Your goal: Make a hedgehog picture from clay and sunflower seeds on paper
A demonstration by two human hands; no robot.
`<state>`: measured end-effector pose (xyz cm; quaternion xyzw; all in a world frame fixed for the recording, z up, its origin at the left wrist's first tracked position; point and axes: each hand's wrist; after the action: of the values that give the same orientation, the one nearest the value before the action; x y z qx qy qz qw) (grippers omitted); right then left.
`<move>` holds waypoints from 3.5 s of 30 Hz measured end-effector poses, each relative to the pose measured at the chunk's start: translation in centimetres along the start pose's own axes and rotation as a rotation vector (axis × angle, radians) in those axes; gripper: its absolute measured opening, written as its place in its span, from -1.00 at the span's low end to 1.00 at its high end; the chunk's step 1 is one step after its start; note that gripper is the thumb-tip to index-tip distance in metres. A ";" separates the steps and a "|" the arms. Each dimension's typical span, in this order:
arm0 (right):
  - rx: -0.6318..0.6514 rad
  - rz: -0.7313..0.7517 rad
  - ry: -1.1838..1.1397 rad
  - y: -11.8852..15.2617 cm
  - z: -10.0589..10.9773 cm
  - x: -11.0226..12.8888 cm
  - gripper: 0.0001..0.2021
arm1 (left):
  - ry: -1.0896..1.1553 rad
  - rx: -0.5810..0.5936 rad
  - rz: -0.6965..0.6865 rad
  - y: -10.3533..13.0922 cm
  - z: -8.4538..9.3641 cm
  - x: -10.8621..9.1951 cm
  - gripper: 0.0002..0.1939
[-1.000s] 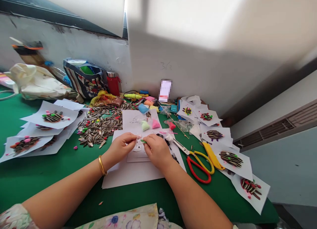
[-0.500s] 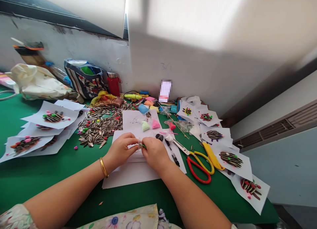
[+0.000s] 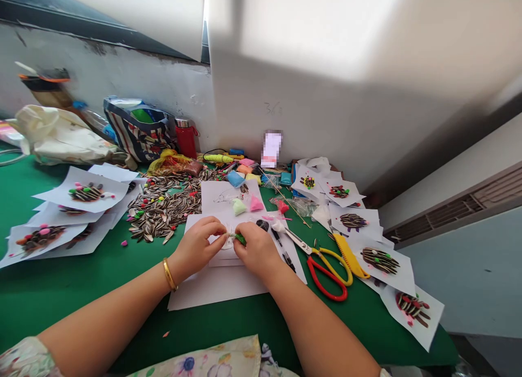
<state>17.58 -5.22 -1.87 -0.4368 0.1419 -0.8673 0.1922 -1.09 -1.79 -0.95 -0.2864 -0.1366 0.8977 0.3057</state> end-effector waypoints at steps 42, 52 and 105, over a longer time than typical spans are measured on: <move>-0.210 0.024 0.048 -1.5 1.2 -4.6 -0.76 | 0.667 -0.012 0.496 -1.0 -0.3 1.2 -0.70; -0.127 -0.016 0.263 -1.4 1.1 -4.8 -0.55 | 0.941 0.045 0.602 -1.1 -0.4 0.9 -0.59; 0.138 0.002 0.288 -0.1 -2.2 -0.3 -0.68 | -0.328 0.267 0.042 -0.9 -0.7 4.0 -0.85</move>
<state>15.95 -4.79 -3.34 -0.2935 0.1084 -0.9284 0.2006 -2.83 1.45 -2.86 -0.0962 -0.0585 0.9486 0.2957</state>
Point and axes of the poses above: each hand's wrist, its own y-axis away from the middle knuckle, its own z-axis out of the back of the hand, x = y × z, and after that the axes turned 14 degrees about -y, right-handed
